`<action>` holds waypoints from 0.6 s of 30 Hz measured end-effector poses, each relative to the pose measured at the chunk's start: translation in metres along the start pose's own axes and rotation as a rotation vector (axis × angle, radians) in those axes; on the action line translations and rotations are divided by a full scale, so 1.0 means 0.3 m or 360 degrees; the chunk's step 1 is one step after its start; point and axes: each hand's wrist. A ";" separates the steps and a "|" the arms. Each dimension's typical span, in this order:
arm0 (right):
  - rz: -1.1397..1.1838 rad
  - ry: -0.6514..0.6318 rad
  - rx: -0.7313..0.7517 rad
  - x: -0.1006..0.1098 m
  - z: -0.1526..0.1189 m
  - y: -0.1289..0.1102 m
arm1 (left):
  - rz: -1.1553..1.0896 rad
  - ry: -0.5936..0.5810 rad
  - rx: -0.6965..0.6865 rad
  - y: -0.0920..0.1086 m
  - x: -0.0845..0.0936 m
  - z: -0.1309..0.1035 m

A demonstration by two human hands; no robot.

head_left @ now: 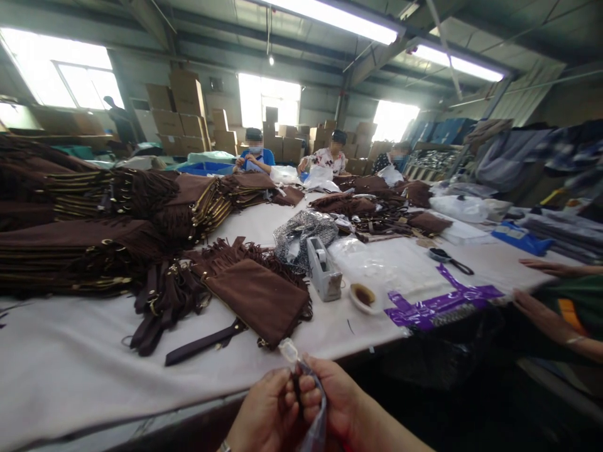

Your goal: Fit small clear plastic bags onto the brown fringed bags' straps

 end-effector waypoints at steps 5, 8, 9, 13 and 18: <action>-0.0005 0.0089 0.0092 -0.025 0.016 0.021 | 0.0032 -0.0005 -0.0208 -0.047 0.024 0.039; -0.0045 0.0166 0.0175 -0.044 0.026 0.028 | 0.0144 0.0044 -0.0374 -0.054 0.029 0.051; -0.0088 0.0205 0.0223 -0.049 0.028 0.030 | 0.0194 0.0074 -0.0442 -0.052 0.029 0.050; -0.0433 0.0342 0.0591 -0.061 0.020 0.045 | 0.0346 0.0120 -0.0643 -0.019 0.025 0.033; -0.0991 0.0649 0.1111 -0.070 0.002 0.061 | 0.0490 0.0092 -0.0662 0.035 0.022 0.036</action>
Point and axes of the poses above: each hand's wrist, its own z-axis towards the middle knuckle, its own x-axis out of the back of the hand, y = z × x, and after that the axes turned 11 degrees about y, right-handed
